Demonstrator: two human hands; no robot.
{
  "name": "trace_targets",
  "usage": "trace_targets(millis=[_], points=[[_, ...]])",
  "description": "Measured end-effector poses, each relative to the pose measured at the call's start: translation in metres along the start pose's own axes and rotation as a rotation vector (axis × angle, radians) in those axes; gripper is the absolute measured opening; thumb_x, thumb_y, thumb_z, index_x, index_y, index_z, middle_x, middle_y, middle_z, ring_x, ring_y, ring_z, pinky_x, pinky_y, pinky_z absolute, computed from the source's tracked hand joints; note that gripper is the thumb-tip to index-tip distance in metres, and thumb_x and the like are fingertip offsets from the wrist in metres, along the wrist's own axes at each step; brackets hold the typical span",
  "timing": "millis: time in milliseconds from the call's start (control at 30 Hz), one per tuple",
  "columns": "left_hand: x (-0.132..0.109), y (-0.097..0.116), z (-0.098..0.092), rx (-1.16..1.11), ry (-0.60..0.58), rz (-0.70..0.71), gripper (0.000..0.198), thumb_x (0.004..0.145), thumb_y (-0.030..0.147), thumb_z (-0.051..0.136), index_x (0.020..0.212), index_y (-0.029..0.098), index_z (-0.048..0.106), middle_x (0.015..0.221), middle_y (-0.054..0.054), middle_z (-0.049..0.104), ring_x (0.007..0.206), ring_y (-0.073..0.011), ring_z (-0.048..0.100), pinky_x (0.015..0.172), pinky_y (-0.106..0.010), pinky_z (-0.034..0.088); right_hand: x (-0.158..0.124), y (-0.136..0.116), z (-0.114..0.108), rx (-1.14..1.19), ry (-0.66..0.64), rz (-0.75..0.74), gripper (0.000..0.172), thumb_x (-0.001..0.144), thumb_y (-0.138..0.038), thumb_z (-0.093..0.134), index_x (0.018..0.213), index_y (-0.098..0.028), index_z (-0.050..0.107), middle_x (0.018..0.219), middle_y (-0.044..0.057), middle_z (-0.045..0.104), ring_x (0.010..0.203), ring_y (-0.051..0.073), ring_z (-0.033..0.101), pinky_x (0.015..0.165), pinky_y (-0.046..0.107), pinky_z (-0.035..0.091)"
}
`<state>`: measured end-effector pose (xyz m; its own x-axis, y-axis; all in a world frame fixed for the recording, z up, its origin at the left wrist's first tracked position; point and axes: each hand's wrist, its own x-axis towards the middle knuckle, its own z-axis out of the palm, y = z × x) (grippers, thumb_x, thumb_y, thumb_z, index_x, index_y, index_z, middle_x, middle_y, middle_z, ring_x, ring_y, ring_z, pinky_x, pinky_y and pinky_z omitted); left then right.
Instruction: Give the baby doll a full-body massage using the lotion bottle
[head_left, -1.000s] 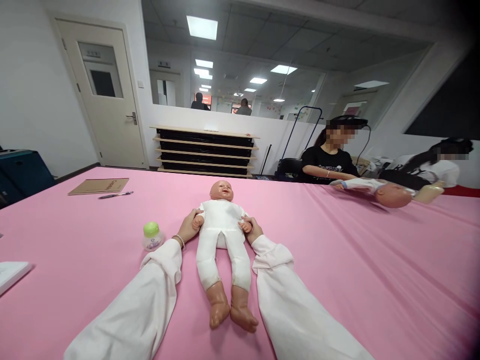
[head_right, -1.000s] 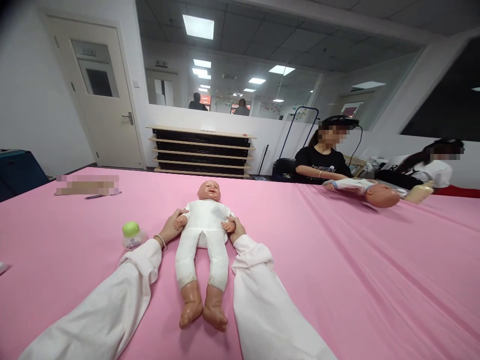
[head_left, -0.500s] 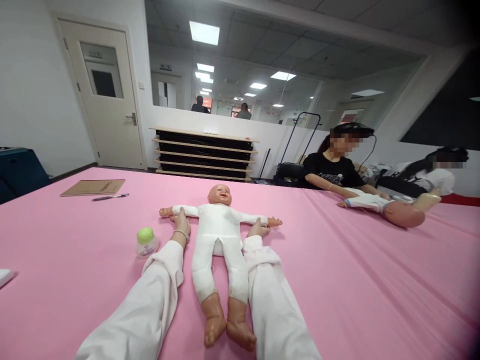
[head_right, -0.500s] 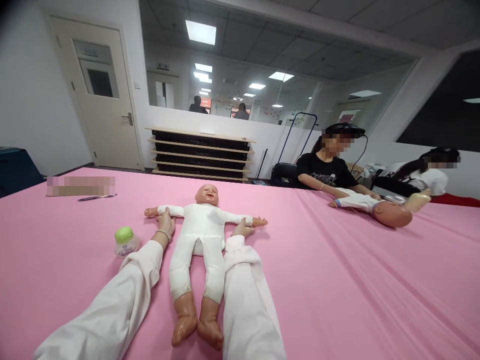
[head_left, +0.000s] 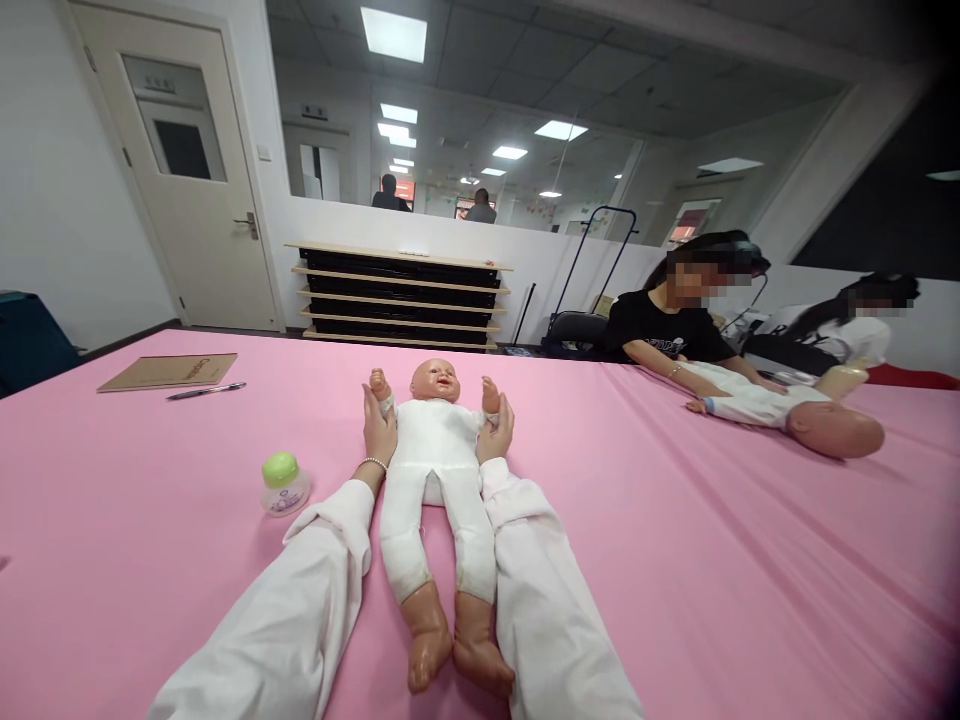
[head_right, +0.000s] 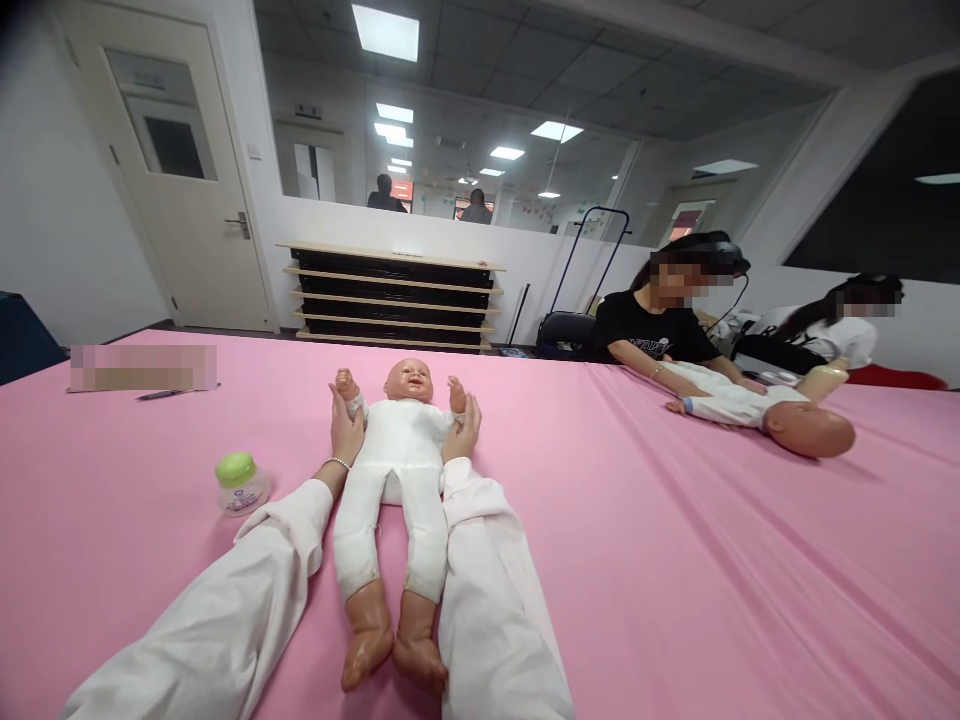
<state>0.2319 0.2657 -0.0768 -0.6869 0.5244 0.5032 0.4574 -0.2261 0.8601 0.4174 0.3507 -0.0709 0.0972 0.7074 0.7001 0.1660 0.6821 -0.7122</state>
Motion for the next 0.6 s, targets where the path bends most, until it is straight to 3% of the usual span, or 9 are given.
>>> trace_targets(millis=[67,200,367,600], points=[[0.0,0.0,0.002,0.038,-0.082,0.064,0.071,0.08,0.017,0.048,0.142,0.019,0.013,0.147,-0.007,0.018,0.133,-0.0216,0.021,0.107,-0.037,0.024,-0.001,-0.001,0.007,-0.042,-0.045,-0.089,0.058,0.067,-0.007,0.032,0.123,-0.016,0.048,0.128,0.009,0.042,0.121,0.018,0.037,0.099,0.036,0.034],[0.002,-0.002,0.005,0.122,-0.194,0.168,0.065,0.075,0.008,0.046,0.137,0.021,0.03,0.144,-0.006,0.025,0.131,-0.0229,0.024,0.106,-0.04,0.023,-0.002,-0.002,0.014,-0.142,-0.279,-0.22,0.053,0.064,-0.003,0.035,0.104,-0.022,0.063,0.12,0.004,0.051,0.117,0.018,0.041,0.1,0.037,0.032],[0.0,0.001,0.006,0.237,-0.277,0.212,0.058,0.072,0.003,0.047,0.123,0.03,0.051,0.137,-0.006,0.038,0.12,-0.0308,0.036,0.1,-0.052,0.024,-0.002,-0.011,0.014,-0.184,-0.407,-0.353,0.052,0.061,-0.005,0.038,0.101,-0.025,0.064,0.118,0.0,0.054,0.115,0.019,0.043,0.102,0.043,0.026],[0.002,0.005,0.007,0.277,-0.344,0.218,0.05,0.075,0.004,0.046,0.111,0.035,0.06,0.126,-0.004,0.05,0.114,-0.031,0.037,0.098,-0.055,0.023,0.0,-0.019,0.014,-0.206,-0.479,-0.366,0.05,0.062,-0.006,0.042,0.101,-0.029,0.064,0.122,-0.002,0.052,0.116,0.019,0.043,0.102,0.043,0.023]])
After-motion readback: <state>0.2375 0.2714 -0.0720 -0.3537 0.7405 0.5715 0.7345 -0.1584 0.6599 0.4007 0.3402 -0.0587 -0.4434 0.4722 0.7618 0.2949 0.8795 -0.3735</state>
